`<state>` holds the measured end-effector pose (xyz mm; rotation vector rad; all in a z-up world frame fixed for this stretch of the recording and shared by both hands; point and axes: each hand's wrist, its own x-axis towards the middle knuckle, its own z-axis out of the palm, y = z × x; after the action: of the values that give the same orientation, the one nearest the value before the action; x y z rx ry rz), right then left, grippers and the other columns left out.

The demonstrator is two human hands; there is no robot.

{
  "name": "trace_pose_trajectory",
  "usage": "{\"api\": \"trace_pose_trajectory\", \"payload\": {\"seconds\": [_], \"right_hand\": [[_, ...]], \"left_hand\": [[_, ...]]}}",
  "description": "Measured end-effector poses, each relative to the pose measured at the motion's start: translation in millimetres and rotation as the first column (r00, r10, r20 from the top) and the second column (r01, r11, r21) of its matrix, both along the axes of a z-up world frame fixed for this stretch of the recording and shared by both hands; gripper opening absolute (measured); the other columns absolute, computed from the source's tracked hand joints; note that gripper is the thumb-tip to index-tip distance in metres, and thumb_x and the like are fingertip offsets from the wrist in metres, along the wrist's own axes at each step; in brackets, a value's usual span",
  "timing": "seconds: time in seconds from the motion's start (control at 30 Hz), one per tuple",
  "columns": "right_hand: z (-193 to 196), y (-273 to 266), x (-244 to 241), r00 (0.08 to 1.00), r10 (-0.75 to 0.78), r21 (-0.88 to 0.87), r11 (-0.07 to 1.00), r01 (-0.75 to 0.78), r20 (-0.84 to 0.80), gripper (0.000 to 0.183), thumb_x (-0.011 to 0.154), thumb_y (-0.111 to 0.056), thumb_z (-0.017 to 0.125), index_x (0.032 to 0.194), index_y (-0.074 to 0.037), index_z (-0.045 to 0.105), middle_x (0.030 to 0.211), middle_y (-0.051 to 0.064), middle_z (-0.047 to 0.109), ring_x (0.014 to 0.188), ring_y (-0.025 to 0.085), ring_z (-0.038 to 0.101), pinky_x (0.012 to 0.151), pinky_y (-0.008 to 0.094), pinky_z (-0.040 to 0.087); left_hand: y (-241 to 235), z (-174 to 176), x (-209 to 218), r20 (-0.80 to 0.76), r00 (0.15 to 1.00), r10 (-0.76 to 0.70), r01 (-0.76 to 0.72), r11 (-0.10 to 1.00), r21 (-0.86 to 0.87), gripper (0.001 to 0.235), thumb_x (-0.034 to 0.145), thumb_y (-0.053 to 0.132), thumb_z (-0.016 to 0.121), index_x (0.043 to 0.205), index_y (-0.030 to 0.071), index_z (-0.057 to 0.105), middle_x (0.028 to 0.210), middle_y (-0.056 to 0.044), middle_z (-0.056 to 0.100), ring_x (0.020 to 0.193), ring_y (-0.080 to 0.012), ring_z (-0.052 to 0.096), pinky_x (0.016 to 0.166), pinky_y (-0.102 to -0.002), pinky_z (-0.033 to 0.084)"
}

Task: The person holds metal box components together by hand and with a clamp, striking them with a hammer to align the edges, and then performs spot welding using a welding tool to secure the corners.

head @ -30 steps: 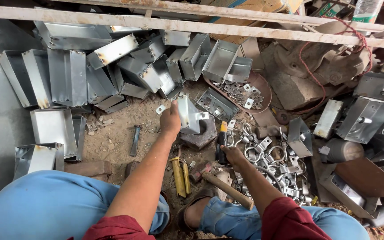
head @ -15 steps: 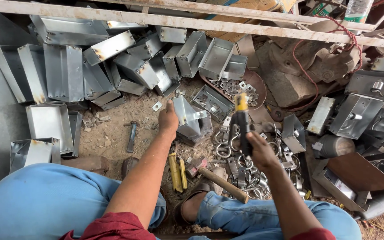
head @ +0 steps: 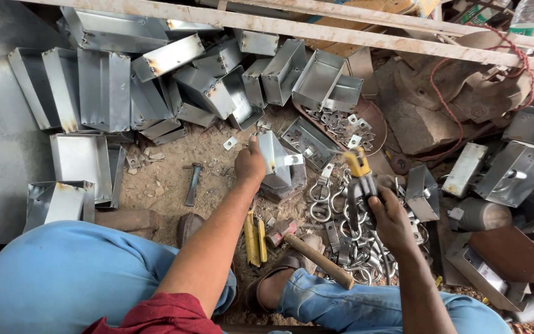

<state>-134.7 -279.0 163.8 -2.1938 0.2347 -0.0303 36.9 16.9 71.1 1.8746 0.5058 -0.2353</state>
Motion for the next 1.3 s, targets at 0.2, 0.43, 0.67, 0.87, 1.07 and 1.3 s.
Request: {"api": "trace_pose_trajectory", "payload": {"seconds": [0.2,0.43,0.67,0.87,1.07,1.3], "right_hand": [[-55.7,31.3,1.1,0.994,-0.075,0.709,0.697,0.107,-0.076,0.049,0.096,-0.045,0.060,0.116,-0.001,0.060,0.085,0.008,0.064,0.068,0.017,0.060,0.059,0.032,0.049],[-68.7,60.0,5.3,0.998,-0.032,-0.160,0.986,0.039,0.047,0.078,0.070,-0.046,0.085,0.127,0.000,0.057,0.102,0.013,0.068,0.091,0.024,0.069,0.081,0.039,0.059],[-93.1,75.9,21.4,0.990,-0.013,-0.362,0.930,0.063,0.140,0.105,0.066,-0.052,0.092,0.142,0.006,0.050,0.122,0.022,0.061,0.109,0.033,0.064,0.093,0.047,0.053],[-91.3,86.0,25.4,0.992,-0.014,-0.269,0.962,0.048,0.126,0.105,0.064,-0.054,0.089,0.144,0.005,0.052,0.125,0.021,0.054,0.113,0.032,0.062,0.093,0.044,0.057],[-90.7,89.5,26.6,0.988,-0.008,-0.278,0.959,0.052,0.154,0.108,0.064,-0.058,0.089,0.144,0.005,0.053,0.122,0.018,0.054,0.110,0.029,0.062,0.094,0.044,0.056],[-98.0,90.2,26.6,0.990,0.017,-0.297,0.954,0.026,0.141,0.105,0.065,-0.055,0.091,0.146,0.000,0.054,0.117,0.015,0.054,0.105,0.026,0.060,0.090,0.044,0.057]], "left_hand": [[0.4,-7.3,-0.8,0.007,0.999,0.051,-0.052,0.998,0.029,0.077,0.107,0.057,0.020,0.103,-0.001,0.072,0.096,-0.018,0.074,0.087,-0.0291,0.074,0.075,-0.043,0.059],[-15.7,-21.2,8.0,0.031,0.999,0.043,-0.046,0.994,0.099,0.075,0.108,0.053,0.019,0.089,0.002,0.072,0.083,-0.015,0.074,0.071,-0.0265,0.073,0.066,-0.042,0.058],[-12.1,-16.0,13.0,-0.013,0.996,0.087,-0.084,0.989,0.125,0.075,0.108,0.055,0.022,0.091,0.002,0.072,0.087,-0.017,0.075,0.077,-0.0285,0.073,0.072,-0.044,0.057],[-7.9,-15.9,21.4,-0.074,0.992,0.100,-0.092,0.991,0.099,0.075,0.108,0.054,0.023,0.099,-0.001,0.074,0.095,-0.019,0.075,0.086,-0.0306,0.075,0.078,-0.045,0.059],[-4.4,-27.7,32.5,-0.077,0.991,0.111,-0.101,0.987,0.121,0.073,0.108,0.052,0.024,0.103,-0.001,0.074,0.097,-0.019,0.075,0.090,-0.0308,0.074,0.080,-0.044,0.057],[-6.5,-23.0,28.6,-0.106,0.988,0.113,-0.108,0.993,0.052,0.072,0.107,0.050,0.023,0.104,-0.001,0.073,0.097,-0.016,0.076,0.085,-0.0272,0.077,0.074,-0.042,0.061]]}}
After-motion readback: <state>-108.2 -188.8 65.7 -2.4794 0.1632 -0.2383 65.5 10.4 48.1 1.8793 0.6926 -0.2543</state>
